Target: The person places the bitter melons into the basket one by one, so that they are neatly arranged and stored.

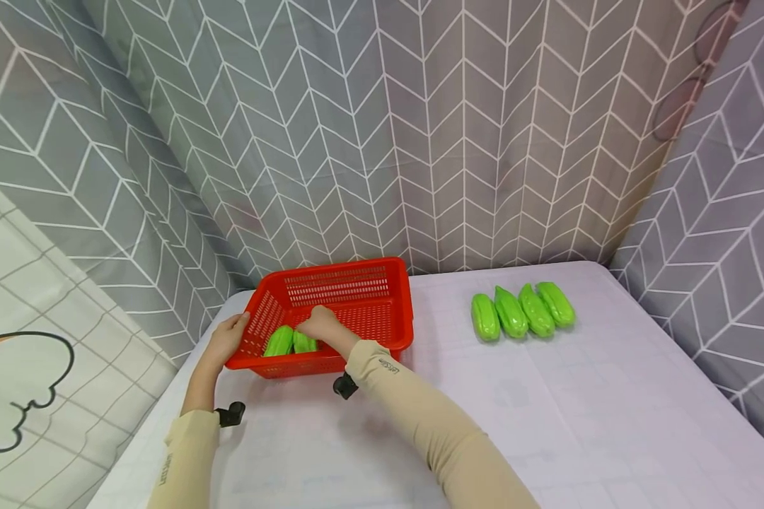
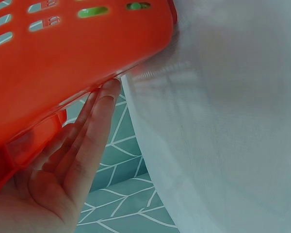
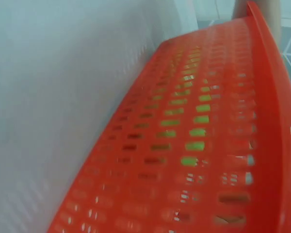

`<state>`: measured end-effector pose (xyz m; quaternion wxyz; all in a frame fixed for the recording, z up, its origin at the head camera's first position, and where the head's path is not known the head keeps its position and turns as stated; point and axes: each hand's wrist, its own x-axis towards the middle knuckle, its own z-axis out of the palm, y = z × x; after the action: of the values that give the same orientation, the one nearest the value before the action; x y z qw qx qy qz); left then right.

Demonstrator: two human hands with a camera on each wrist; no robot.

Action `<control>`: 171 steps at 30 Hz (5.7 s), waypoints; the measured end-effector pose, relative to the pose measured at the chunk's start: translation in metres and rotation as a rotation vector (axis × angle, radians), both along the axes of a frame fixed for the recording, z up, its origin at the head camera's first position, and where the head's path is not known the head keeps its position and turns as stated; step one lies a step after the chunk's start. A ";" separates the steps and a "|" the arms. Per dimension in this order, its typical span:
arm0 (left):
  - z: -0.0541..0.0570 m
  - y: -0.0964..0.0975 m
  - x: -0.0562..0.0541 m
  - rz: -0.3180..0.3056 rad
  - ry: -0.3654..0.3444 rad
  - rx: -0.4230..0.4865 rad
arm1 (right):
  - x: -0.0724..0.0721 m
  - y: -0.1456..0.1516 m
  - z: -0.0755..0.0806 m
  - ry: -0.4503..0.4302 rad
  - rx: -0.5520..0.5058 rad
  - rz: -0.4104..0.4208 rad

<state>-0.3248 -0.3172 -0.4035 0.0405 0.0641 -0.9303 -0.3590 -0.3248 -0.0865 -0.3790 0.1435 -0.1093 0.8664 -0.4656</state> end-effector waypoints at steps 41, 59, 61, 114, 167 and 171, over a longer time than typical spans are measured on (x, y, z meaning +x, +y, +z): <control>0.001 -0.002 0.001 0.016 -0.031 0.005 | -0.010 0.083 0.021 0.130 -0.150 -0.132; -0.002 -0.002 0.001 0.016 -0.032 0.009 | -0.016 0.131 0.023 0.163 -0.168 -0.165; -0.002 -0.002 0.001 0.015 -0.031 0.015 | -0.017 0.138 0.023 0.152 -0.177 -0.180; -0.001 -0.002 0.001 0.007 -0.024 0.024 | -0.018 0.278 -0.034 0.155 -0.022 -0.374; 0.000 0.000 0.000 0.011 -0.021 0.023 | -0.022 0.274 -0.062 0.239 0.105 -0.379; 0.000 -0.001 -0.001 0.010 -0.022 0.024 | -0.023 0.275 -0.063 0.231 0.128 -0.368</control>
<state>-0.3262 -0.3180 -0.4031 0.0313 0.0732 -0.9259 -0.3693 -0.3477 0.1882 -0.4416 -0.0374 0.0077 0.9103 -0.4122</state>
